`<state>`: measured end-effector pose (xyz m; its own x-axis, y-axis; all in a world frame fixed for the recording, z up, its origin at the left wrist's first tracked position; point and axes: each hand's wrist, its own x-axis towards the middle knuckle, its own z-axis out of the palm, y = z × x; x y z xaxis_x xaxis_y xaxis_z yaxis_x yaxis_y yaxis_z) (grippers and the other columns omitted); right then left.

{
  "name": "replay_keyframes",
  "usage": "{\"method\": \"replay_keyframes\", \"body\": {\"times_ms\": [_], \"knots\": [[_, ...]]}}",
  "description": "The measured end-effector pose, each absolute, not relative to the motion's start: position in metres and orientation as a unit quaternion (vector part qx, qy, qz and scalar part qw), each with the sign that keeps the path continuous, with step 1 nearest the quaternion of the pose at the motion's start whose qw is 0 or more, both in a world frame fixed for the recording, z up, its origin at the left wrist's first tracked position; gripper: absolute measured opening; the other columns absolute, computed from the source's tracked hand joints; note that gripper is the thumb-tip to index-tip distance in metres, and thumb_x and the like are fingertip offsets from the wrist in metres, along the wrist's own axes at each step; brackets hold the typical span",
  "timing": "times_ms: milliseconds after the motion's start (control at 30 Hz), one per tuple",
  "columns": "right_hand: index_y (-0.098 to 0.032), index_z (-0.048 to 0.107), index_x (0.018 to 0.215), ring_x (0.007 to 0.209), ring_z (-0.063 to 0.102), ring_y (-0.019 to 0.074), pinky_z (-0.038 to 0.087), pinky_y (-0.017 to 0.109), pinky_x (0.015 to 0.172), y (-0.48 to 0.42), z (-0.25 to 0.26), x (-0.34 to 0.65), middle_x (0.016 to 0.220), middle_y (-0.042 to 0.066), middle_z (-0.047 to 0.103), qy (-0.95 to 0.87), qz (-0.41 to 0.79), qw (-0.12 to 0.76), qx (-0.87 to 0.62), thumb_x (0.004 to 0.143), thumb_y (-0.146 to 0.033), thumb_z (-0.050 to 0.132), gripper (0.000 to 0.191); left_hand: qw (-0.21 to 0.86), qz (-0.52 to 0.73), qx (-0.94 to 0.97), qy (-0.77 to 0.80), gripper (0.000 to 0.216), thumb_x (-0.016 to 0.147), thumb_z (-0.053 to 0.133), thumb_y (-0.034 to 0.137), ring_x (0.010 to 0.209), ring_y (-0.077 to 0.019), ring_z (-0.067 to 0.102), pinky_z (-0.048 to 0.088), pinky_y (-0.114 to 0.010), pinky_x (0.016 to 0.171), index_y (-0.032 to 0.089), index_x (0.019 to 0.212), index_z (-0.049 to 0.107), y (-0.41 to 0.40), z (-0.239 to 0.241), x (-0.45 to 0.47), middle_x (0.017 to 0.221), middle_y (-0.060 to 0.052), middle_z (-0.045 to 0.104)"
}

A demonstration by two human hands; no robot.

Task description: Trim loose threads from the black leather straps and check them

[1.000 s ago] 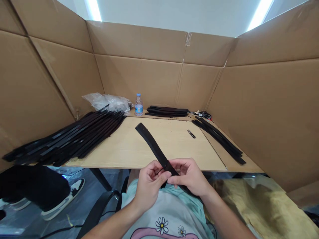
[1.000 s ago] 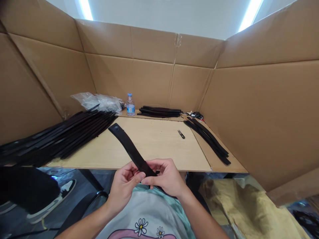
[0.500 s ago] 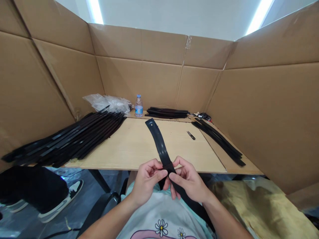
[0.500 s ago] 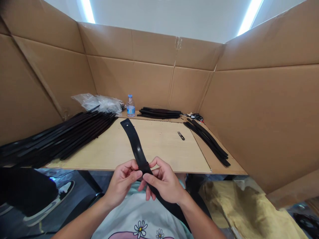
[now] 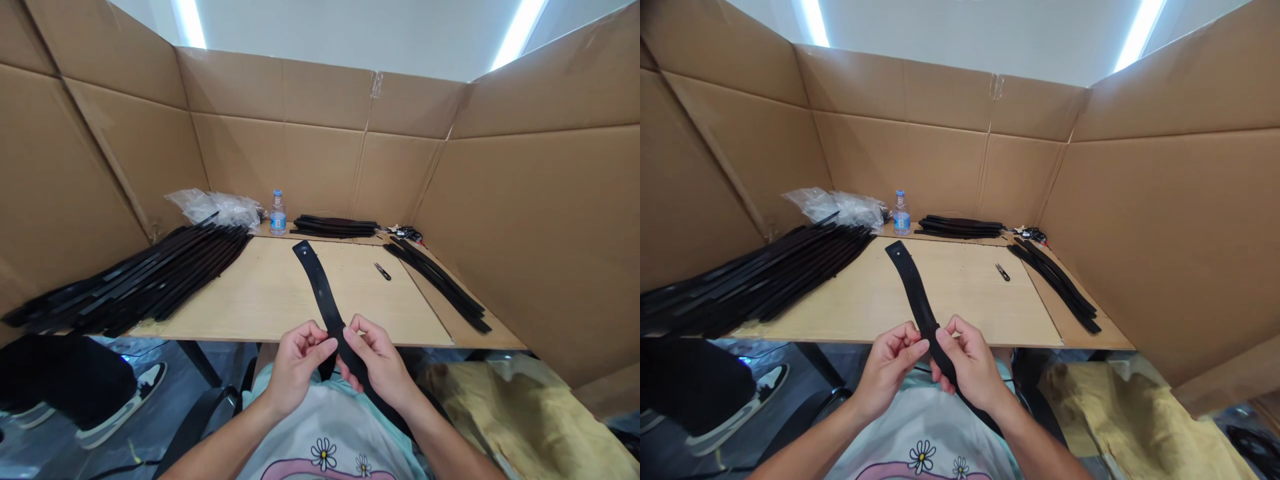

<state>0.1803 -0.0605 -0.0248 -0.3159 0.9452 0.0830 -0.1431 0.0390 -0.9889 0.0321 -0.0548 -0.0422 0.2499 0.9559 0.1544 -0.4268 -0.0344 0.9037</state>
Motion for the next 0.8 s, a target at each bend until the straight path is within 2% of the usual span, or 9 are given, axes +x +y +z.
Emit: {"method": "replay_keyframes", "body": {"times_ms": [100, 200, 267, 367, 533, 600, 700, 800], "knots": [[-0.021, 0.042, 0.076, 0.036, 0.049, 0.0081, 0.035, 0.016, 0.034, -0.06, -0.023, 0.182, 0.052, -0.003, 0.063, -0.557, 0.59, 0.47, -0.347, 0.088, -0.055, 0.053, 0.038, 0.626, 0.551, 0.467, 0.295, 0.035, 0.073, 0.076, 0.039, 0.046, -0.0068, 0.039, 0.026, -0.019, 0.046, 0.016, 0.066, 0.051, -0.053, -0.041, 0.03, 0.052, 0.005, 0.05], [-0.017, 0.055, 0.079, 0.053, 0.057, 0.0101, 0.044, 0.022, 0.05, -0.059, -0.02, 0.188, 0.07, 0.003, 0.068, -0.57, 0.601, 0.472, -0.301, 0.088, -0.047, 0.058, 0.032, 0.599, 0.569, 0.468, 0.312, 0.038, 0.071, 0.077, 0.041, 0.044, -0.0047, 0.026, 0.017, -0.019, 0.043, 0.016, 0.062, 0.05, -0.05, -0.041, 0.027, 0.048, 0.008, 0.039], [-0.015, 0.063, 0.084, 0.061, 0.058, 0.0113, 0.045, 0.024, 0.056, -0.058, -0.02, 0.191, 0.077, 0.005, 0.069, -0.57, 0.613, 0.471, -0.279, 0.085, -0.042, 0.065, 0.027, 0.582, 0.58, 0.472, 0.319, 0.039, 0.07, 0.077, 0.042, 0.044, -0.0048, 0.023, 0.016, -0.019, 0.043, 0.015, 0.06, 0.051, -0.048, -0.041, 0.025, 0.048, 0.008, 0.036], [-0.016, 0.066, 0.095, 0.06, 0.057, 0.0108, 0.044, 0.024, 0.054, -0.057, -0.024, 0.192, 0.079, 0.005, 0.069, -0.553, 0.626, 0.483, -0.263, 0.079, -0.037, 0.073, 0.027, 0.57, 0.589, 0.476, 0.319, 0.039, 0.071, 0.076, 0.043, 0.045, -0.0053, 0.024, 0.017, -0.02, 0.043, 0.015, 0.06, 0.053, -0.048, -0.042, 0.024, 0.048, 0.007, 0.039], [-0.021, 0.059, 0.113, 0.053, 0.055, 0.0082, 0.046, 0.021, 0.049, -0.056, -0.028, 0.187, 0.083, 0.002, 0.065, -0.531, 0.644, 0.49, -0.252, 0.077, -0.035, 0.075, 0.042, 0.572, 0.593, 0.487, 0.292, 0.034, 0.064, 0.082, 0.039, 0.046, -0.0049, 0.031, 0.023, -0.018, 0.045, 0.014, 0.068, 0.06, -0.05, -0.04, 0.024, 0.055, 0.005, 0.046], [-0.021, 0.059, 0.115, 0.055, 0.055, 0.0085, 0.048, 0.021, 0.048, -0.056, -0.028, 0.186, 0.083, 0.002, 0.063, -0.539, 0.642, 0.483, -0.255, 0.076, -0.035, 0.076, 0.045, 0.576, 0.591, 0.484, 0.291, 0.035, 0.059, 0.085, 0.037, 0.047, -0.0055, 0.036, 0.028, -0.018, 0.046, 0.013, 0.07, 0.062, -0.05, -0.039, 0.024, 0.058, 0.004, 0.05], [-0.023, 0.059, 0.12, 0.056, 0.054, 0.0084, 0.049, 0.019, 0.044, -0.058, -0.028, 0.184, 0.086, 0.002, 0.059, -0.553, 0.625, 0.483, -0.264, 0.076, -0.035, 0.076, 0.049, 0.592, 0.584, 0.473, 0.289, 0.034, 0.06, 0.085, 0.036, 0.053, -0.0084, 0.045, 0.036, -0.019, 0.05, 0.013, 0.072, 0.064, -0.049, -0.039, 0.025, 0.063, 0.0, 0.056], [-0.028, 0.056, 0.127, 0.047, 0.05, 0.005, 0.047, 0.017, 0.037, -0.061, -0.032, 0.183, 0.09, 0.002, 0.058, -0.572, 0.571, 0.512, -0.291, 0.08, -0.033, 0.072, 0.05, 0.601, 0.594, 0.451, 0.287, 0.033, 0.061, 0.085, 0.034, 0.048, -0.0038, 0.033, 0.027, -0.016, 0.046, 0.012, 0.069, 0.061, -0.047, -0.042, 0.026, 0.058, 0.005, 0.047]]}}
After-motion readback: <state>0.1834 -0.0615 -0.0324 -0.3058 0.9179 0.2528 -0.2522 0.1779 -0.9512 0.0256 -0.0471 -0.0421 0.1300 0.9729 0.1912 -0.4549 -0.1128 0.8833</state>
